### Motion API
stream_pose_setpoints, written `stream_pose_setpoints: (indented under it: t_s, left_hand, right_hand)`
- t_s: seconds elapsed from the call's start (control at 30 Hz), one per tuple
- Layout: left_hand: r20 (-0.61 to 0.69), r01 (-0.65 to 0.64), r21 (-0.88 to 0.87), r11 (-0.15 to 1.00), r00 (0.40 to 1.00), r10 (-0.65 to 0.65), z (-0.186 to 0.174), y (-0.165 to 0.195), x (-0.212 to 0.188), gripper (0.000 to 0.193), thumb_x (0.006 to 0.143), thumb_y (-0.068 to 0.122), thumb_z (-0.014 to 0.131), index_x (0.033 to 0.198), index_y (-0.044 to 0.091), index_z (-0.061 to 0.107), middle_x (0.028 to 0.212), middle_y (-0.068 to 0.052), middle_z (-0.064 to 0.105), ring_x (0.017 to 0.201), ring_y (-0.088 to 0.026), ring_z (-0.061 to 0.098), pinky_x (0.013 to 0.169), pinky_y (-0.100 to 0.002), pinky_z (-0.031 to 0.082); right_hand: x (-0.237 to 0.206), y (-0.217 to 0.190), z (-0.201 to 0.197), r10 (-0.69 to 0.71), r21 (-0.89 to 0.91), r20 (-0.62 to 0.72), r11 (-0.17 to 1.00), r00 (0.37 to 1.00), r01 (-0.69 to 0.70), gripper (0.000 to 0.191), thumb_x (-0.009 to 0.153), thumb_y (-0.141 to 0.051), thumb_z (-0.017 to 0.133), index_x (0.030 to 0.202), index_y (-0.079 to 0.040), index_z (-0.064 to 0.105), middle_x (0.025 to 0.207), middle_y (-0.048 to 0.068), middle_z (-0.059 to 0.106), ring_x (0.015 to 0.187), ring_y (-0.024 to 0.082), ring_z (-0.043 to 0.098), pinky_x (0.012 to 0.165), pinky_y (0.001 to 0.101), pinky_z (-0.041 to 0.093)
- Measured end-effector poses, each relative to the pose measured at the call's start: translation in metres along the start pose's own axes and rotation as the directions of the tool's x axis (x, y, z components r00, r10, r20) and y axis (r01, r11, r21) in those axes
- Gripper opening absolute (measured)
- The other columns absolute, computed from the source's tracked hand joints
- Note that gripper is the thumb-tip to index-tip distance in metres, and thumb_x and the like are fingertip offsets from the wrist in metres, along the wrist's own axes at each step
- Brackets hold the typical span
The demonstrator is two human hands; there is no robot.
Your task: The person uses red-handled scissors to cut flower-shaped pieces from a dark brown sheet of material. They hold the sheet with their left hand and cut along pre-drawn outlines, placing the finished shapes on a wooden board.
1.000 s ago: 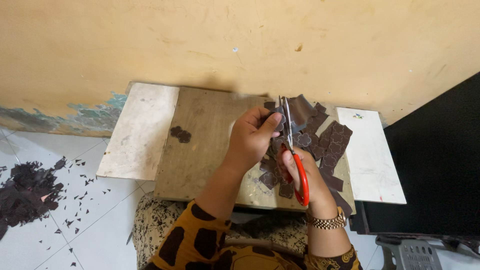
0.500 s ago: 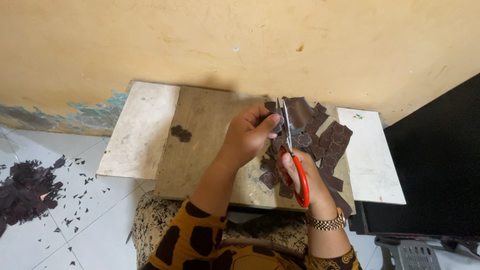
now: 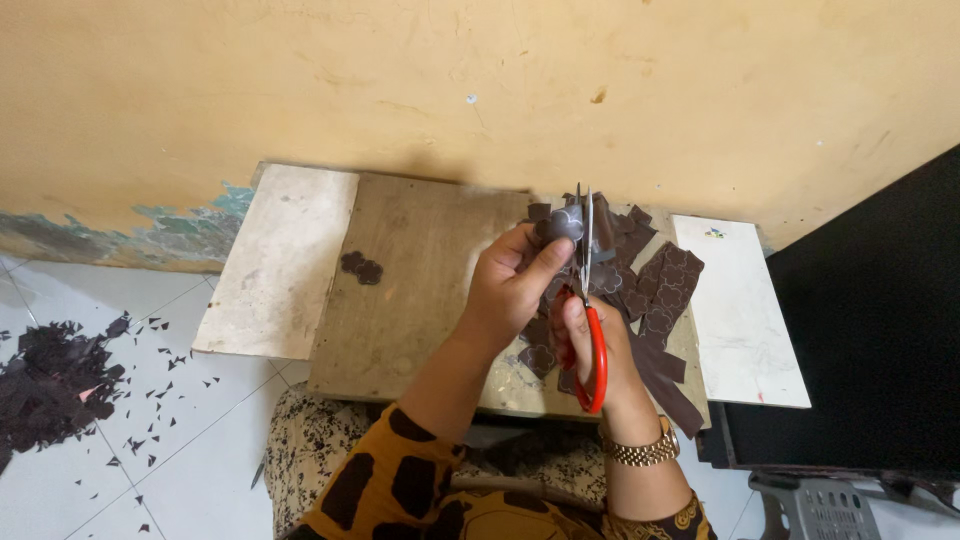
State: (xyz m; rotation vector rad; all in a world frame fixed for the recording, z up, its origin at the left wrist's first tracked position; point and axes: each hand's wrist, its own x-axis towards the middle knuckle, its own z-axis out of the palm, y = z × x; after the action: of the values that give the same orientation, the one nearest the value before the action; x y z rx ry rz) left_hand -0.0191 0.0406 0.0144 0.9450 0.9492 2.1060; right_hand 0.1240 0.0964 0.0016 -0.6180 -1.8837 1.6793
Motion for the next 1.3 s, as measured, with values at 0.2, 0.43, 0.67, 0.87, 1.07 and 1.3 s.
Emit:
stream_pose_setpoints:
  t_s: [0.2, 0.43, 0.67, 0.87, 1.07, 1.3]
  left_hand:
    - [-0.041, 0.013, 0.181, 0.983, 0.999, -0.006, 0.001, 0.007, 0.002, 0.014, 0.103, 0.015, 0.068, 0.106, 0.002, 0.070, 0.084, 0.006, 0.061, 0.075, -0.004, 0.051, 0.068, -0.021, 0.043]
    - [0.019, -0.030, 0.127, 0.991, 0.999, 0.028, -0.004, 0.013, 0.004, 0.015, 0.101, 0.015, 0.068, 0.109, 0.002, 0.069, 0.092, 0.005, 0.067, 0.084, -0.003, 0.058, 0.076, -0.021, 0.048]
    - [0.041, -0.012, 0.133, 0.991, 0.999, 0.007, -0.009, 0.020, 0.005, 0.016, 0.101, 0.013, 0.068, 0.110, 0.000, 0.070, 0.096, 0.001, 0.070, 0.087, -0.005, 0.060, 0.078, -0.023, 0.050]
    - [0.098, 0.037, 0.124, 0.992, 0.994, -0.049, -0.017, 0.027, 0.012, 0.017, 0.101, 0.012, 0.066, 0.111, -0.001, 0.070, 0.100, 0.000, 0.071, 0.091, -0.006, 0.062, 0.082, -0.025, 0.052]
    - [0.104, 0.059, 0.156, 0.986, 0.992, -0.076, -0.026, 0.026, 0.013, 0.016, 0.102, 0.009, 0.065, 0.112, -0.002, 0.071, 0.098, -0.002, 0.071, 0.090, -0.008, 0.062, 0.081, -0.027, 0.053]
    - [0.040, -0.088, 0.109, 0.990, 0.996, 0.084, 0.001, 0.006, 0.003, 0.018, 0.100, 0.011, 0.068, 0.116, 0.002, 0.066, 0.106, 0.000, 0.068, 0.098, -0.008, 0.062, 0.090, -0.027, 0.051]
  right_hand:
    - [-0.004, -0.012, -0.002, -0.008, 0.072, 0.078, 0.997, 0.997, 0.003, 0.058, 0.100, -0.062, 0.049, 0.082, -0.007, 0.053, 0.067, -0.001, 0.047, 0.058, 0.011, 0.049, 0.051, 0.0254, 0.039]
    - [-0.004, -0.011, -0.003, -0.004, 0.125, 0.096, 0.992, 0.995, -0.008, 0.056, 0.098, -0.061, 0.054, 0.082, -0.008, 0.051, 0.070, -0.001, 0.043, 0.058, 0.011, 0.044, 0.050, 0.0257, 0.036]
    - [-0.004, -0.011, -0.007, 0.005, 0.060, 0.096, 0.998, 0.995, -0.010, 0.056, 0.097, -0.062, 0.054, 0.079, -0.009, 0.051, 0.066, -0.002, 0.044, 0.055, 0.010, 0.044, 0.048, 0.0253, 0.036]
    - [-0.003, -0.011, -0.009, 0.020, 0.004, 0.097, 1.000, 0.995, -0.021, 0.057, 0.096, -0.062, 0.055, 0.074, -0.009, 0.051, 0.062, -0.002, 0.046, 0.052, 0.010, 0.045, 0.046, 0.0253, 0.037]
    - [-0.002, -0.008, -0.010, 0.038, -0.053, 0.089, 0.998, 0.995, -0.033, 0.059, 0.094, -0.064, 0.055, 0.073, -0.010, 0.053, 0.062, -0.002, 0.047, 0.052, 0.009, 0.046, 0.047, 0.0247, 0.039]
    - [0.000, 0.002, 0.005, -0.051, 0.016, -0.003, 0.999, 0.999, 0.051, 0.060, 0.096, -0.065, 0.052, 0.075, -0.009, 0.053, 0.061, 0.000, 0.051, 0.051, 0.010, 0.049, 0.046, 0.0249, 0.039]
